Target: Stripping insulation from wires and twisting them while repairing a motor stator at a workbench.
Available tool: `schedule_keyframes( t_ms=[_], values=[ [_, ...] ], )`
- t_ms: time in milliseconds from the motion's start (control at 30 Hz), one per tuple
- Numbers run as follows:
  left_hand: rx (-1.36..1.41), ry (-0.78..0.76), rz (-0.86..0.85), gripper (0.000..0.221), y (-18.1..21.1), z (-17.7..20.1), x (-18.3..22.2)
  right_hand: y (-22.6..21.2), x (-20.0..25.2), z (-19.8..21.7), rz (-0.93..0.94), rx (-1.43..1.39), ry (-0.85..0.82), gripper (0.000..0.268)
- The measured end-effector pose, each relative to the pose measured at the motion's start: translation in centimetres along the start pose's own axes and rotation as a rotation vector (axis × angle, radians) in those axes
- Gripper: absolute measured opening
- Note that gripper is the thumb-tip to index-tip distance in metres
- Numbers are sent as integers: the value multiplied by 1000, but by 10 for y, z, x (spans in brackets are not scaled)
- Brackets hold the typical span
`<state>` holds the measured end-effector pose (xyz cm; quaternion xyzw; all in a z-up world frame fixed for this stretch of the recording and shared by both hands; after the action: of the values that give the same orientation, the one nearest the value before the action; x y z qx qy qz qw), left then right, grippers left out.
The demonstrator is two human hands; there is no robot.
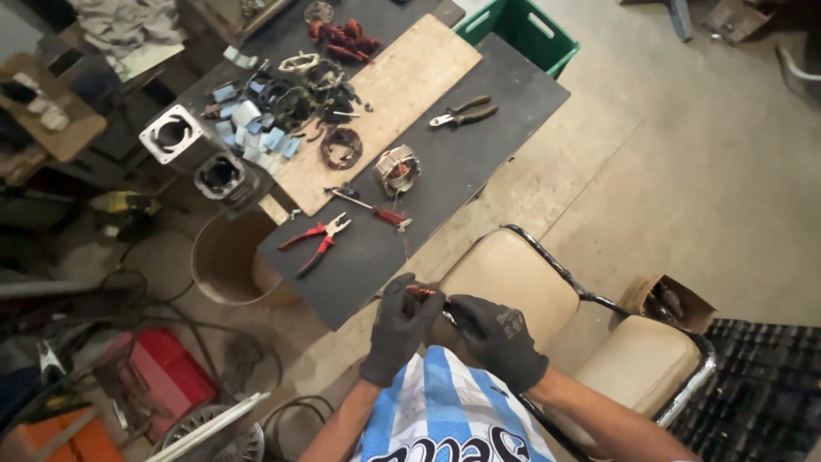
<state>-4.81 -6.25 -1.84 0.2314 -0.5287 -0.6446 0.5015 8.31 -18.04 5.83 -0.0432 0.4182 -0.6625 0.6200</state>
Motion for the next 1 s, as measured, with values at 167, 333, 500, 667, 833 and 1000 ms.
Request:
schedule_keyframes(
  t_ms=[167, 333, 500, 667, 833, 1000],
  values=[
    [52, 37, -452, 33, 74, 22, 26, 28, 5, -22, -660, -281, -312, 25],
    [-44, -168, -478, 31, 77, 16, 2, 27, -4, -37, -999, -835, -272, 31],
    [-209, -389, -469, 32, 54, 2, -27, 43, -19, -33, -987, -662, -133, 32],
    [-383, -368, -724, 19, 32, 0, -50, 59, -34, -44, -703, 203, -545, 26],
    [-246, -578, -844, 9, 74, 17, -93, 46, -52, -54, -504, 203, -591, 26],
    [-38, -725, -587, 19, 41, 16, -128, 30, -86, -34, -545, 1, -295, 28]
  ],
)
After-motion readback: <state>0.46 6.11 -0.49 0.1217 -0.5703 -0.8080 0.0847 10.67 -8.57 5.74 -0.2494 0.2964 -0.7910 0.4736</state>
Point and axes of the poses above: each hand's wrist, its own x-axis away from the middle knuckle, its own z-axis out of the back of the hand, y = z × x, the point moved 8 cm from there along -x, towards the middle knuckle, and after that the axes turned 5 degrees about z, right-handed, at the moved point
